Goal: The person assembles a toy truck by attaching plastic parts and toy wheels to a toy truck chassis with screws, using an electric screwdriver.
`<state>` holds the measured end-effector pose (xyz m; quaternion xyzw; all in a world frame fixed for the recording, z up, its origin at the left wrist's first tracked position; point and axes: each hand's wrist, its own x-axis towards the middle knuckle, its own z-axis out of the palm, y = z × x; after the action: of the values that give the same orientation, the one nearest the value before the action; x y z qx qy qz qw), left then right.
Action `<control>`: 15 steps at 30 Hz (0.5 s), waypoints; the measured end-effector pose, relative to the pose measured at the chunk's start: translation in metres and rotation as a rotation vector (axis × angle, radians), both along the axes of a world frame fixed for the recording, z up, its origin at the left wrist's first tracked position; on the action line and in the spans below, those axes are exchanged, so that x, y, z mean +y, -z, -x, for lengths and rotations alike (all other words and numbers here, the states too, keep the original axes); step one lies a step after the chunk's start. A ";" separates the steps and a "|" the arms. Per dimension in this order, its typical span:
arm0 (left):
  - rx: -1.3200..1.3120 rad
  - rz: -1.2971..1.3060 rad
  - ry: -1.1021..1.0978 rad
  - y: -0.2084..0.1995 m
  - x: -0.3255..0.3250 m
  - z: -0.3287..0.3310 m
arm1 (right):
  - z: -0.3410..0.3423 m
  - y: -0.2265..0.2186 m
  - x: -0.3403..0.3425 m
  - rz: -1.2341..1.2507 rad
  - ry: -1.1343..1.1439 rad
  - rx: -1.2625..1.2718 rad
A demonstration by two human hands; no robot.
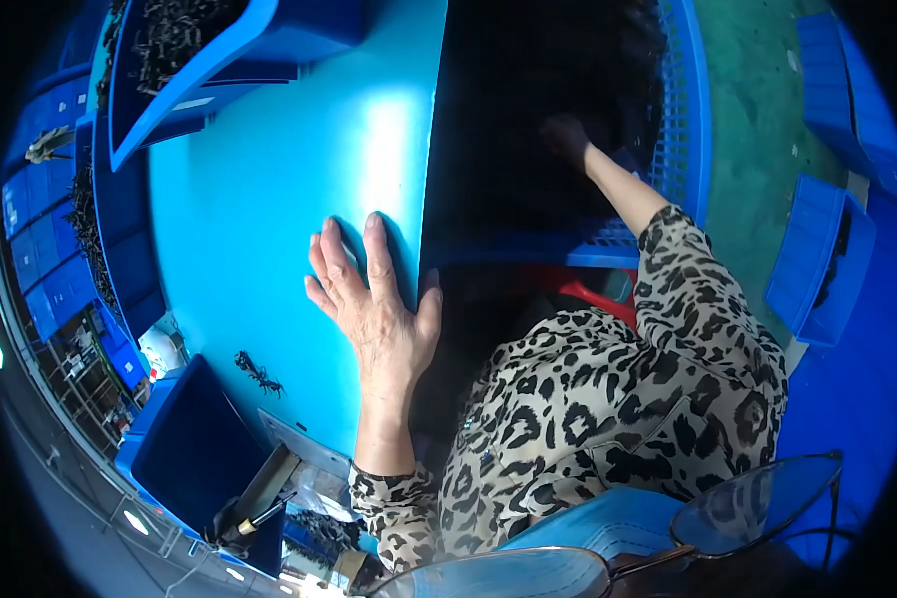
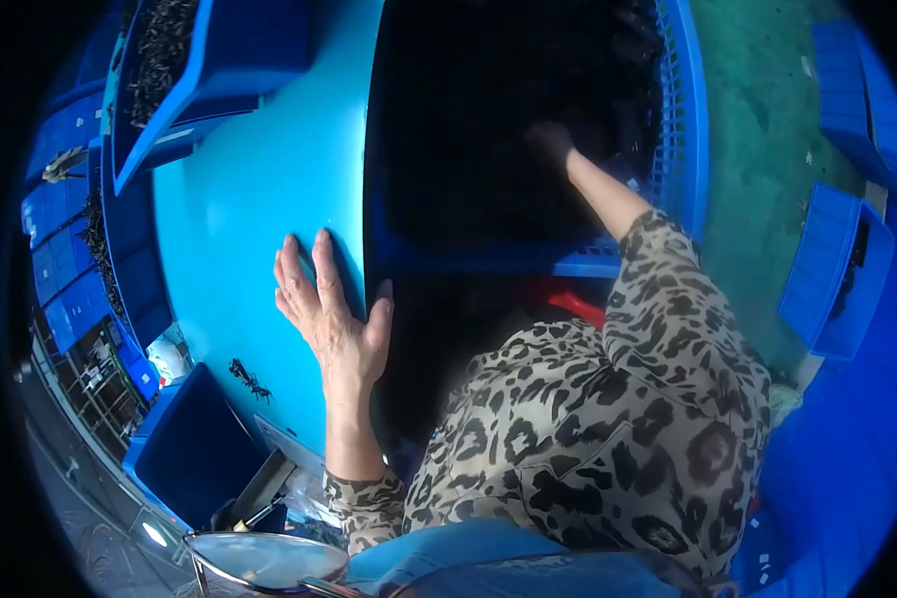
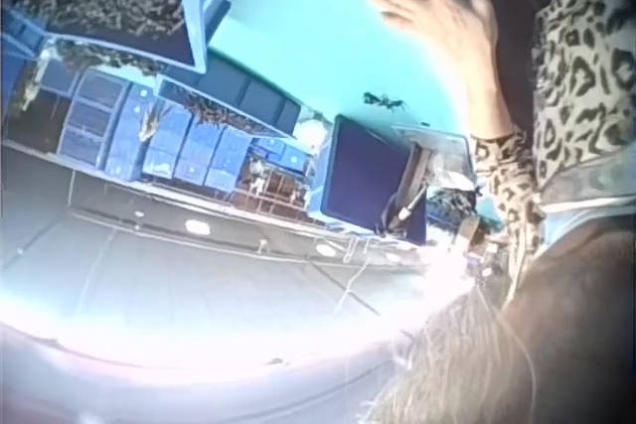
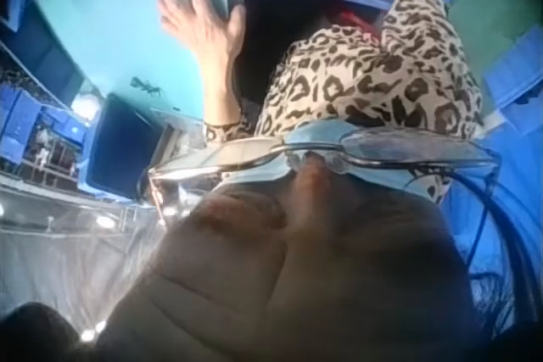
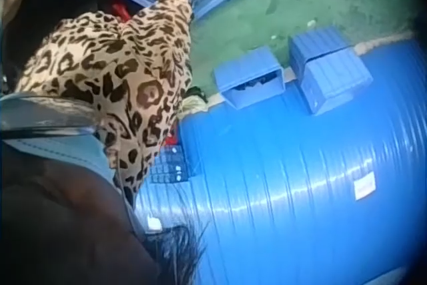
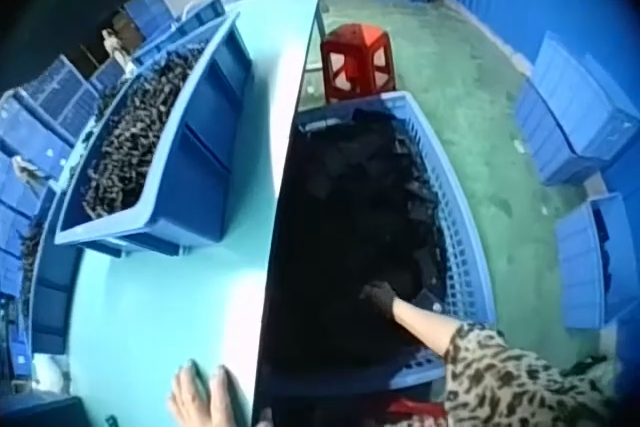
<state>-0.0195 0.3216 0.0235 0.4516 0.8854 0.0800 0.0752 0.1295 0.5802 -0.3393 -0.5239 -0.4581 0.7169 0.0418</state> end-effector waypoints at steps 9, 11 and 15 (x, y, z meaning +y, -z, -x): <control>-0.041 -0.034 0.020 -0.002 0.003 0.000 | 0.100 0.015 0.002 -0.943 -0.338 -0.317; -0.051 -0.034 0.020 -0.003 0.005 -0.001 | 0.110 0.019 0.006 -0.989 -0.304 -0.341; -0.045 -0.050 0.016 -0.003 0.004 0.000 | 0.131 0.003 0.003 -0.713 -0.215 -0.283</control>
<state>-0.0197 0.3254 0.0264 0.4583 0.8777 0.1114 0.0843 -0.0013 0.5836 -0.3421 -0.5191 -0.7317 0.4340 0.0825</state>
